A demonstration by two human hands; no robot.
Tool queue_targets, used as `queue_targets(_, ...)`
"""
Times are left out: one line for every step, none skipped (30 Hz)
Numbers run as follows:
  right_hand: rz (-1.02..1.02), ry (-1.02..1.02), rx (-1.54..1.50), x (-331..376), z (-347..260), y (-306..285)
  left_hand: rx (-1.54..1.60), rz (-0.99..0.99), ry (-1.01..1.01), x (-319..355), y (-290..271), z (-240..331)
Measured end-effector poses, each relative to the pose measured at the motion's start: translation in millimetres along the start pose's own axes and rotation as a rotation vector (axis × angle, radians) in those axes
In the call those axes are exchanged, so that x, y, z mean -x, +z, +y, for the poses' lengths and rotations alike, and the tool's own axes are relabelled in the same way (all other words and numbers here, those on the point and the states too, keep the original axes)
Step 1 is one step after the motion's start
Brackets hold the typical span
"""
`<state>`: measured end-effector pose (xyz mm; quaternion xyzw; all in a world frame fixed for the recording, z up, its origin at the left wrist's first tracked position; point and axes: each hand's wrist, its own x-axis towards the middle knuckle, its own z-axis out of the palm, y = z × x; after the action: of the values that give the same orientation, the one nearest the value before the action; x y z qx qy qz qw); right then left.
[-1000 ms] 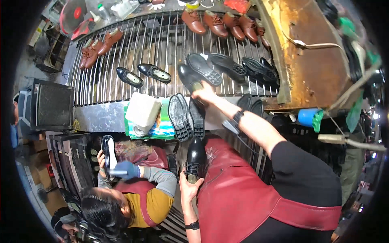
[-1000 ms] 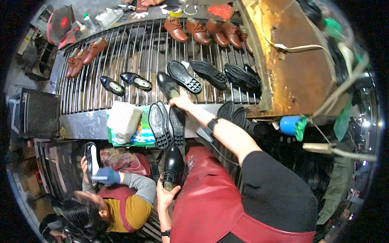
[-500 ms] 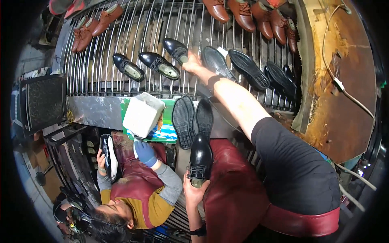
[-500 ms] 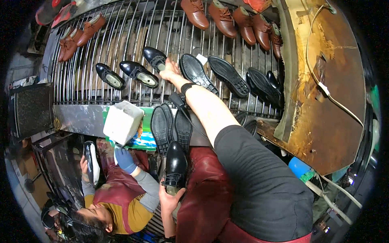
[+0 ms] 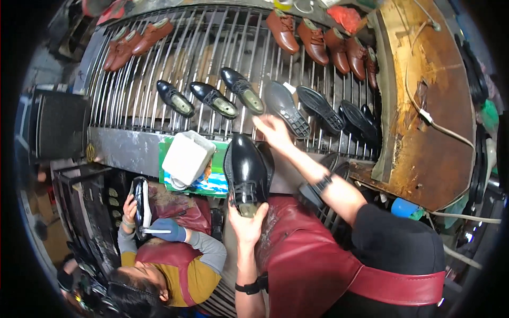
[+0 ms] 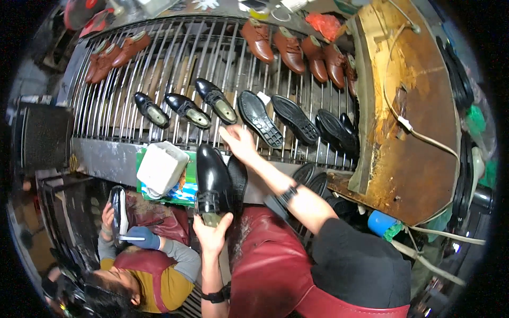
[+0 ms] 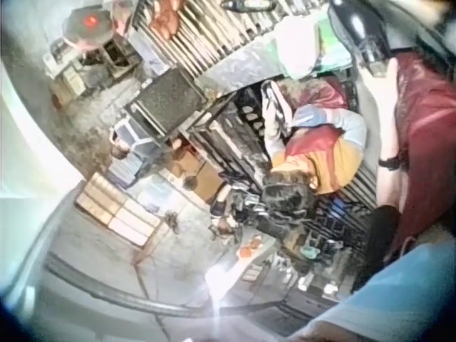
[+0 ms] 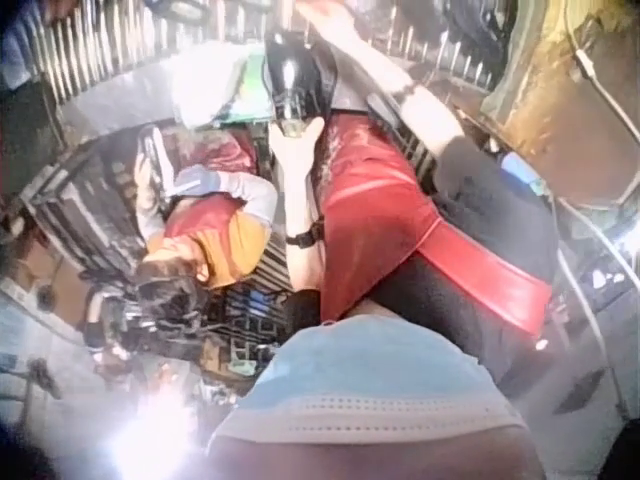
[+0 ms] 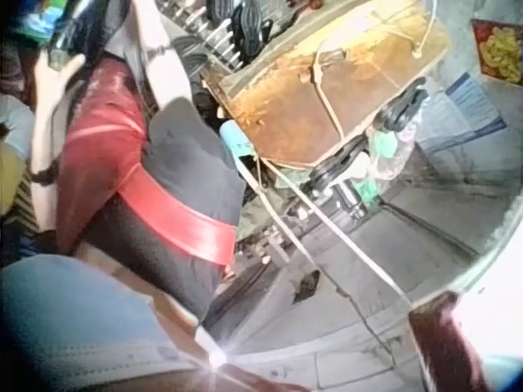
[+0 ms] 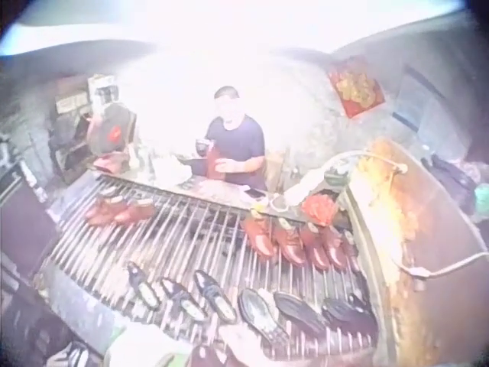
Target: Moving shoe soles and uppers from storage racks to a conveyor belt processing line.
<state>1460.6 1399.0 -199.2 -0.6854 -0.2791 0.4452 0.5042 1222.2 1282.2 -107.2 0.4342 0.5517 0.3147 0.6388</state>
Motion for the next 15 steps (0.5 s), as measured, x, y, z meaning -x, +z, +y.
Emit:
queue_targets(-0.260,0.257,-0.053,38.7,-24.9,-11.0,0.087,0.042,-0.019,-7.0,3.5,8.6)
queue_targets(-0.417,0.307,-0.237,73.7,-28.6,-13.5,-0.056,0.109,0.066,-13.8,4.6,13.2)
queue_targets(-0.547,0.350,-0.422,102.8,-35.8,-19.3,-0.201,0.152,0.156,-24.1,11.5,21.5)
queue_targets(-0.583,0.320,-0.477,130.1,-50.5,-11.8,-0.204,0.167,0.318,-29.6,13.4,31.9)
queue_targets(-0.594,0.279,-0.536,142.3,-62.9,-7.1,-0.214,0.066,0.285,-30.1,13.7,54.6)
queue_targets(-0.653,0.159,-0.232,125.7,-73.9,6.1,-0.334,0.034,0.378,-25.5,6.9,61.8)
queue_targets(-0.635,0.280,-0.209,110.8,-92.3,17.6,-0.452,-0.004,0.464,-21.9,1.7,63.6)
queue_targets(-0.595,0.322,-0.225,90.5,-82.1,31.7,-0.499,-0.024,0.431,-15.3,-6.2,63.9)
queue_targets(-0.541,0.355,-0.241,63.0,-67.2,43.5,-0.543,-0.058,0.407,-10.7,-10.8,62.5)
queue_targets(-0.530,0.299,-0.227,30.5,-56.3,62.0,-0.548,-0.089,0.409,-5.2,-17.3,50.3)
queue_targets(-0.519,0.250,-0.217,0.2,-49.8,89.4,-0.470,-0.134,0.351,4.8,-27.6,26.8)
queue_targets(-0.541,0.222,-0.229,-27.3,-53.4,122.2,-0.424,-0.158,0.252,19.9,-40.1,3.1)
queue_targets(-0.557,0.193,-0.242,-53.9,-60.9,155.8,-0.239,-0.196,0.040,38.4,-51.6,-23.8)
queue_targets(-0.529,0.204,-0.144,-70.1,-73.1,193.4,-0.162,-0.169,-0.118,67.1,-63.0,-53.8)
queue_targets(-0.486,0.210,-0.046,-91.9,-83.5,226.5,-0.250,-0.160,-0.153,91.3,-74.1,-75.0)
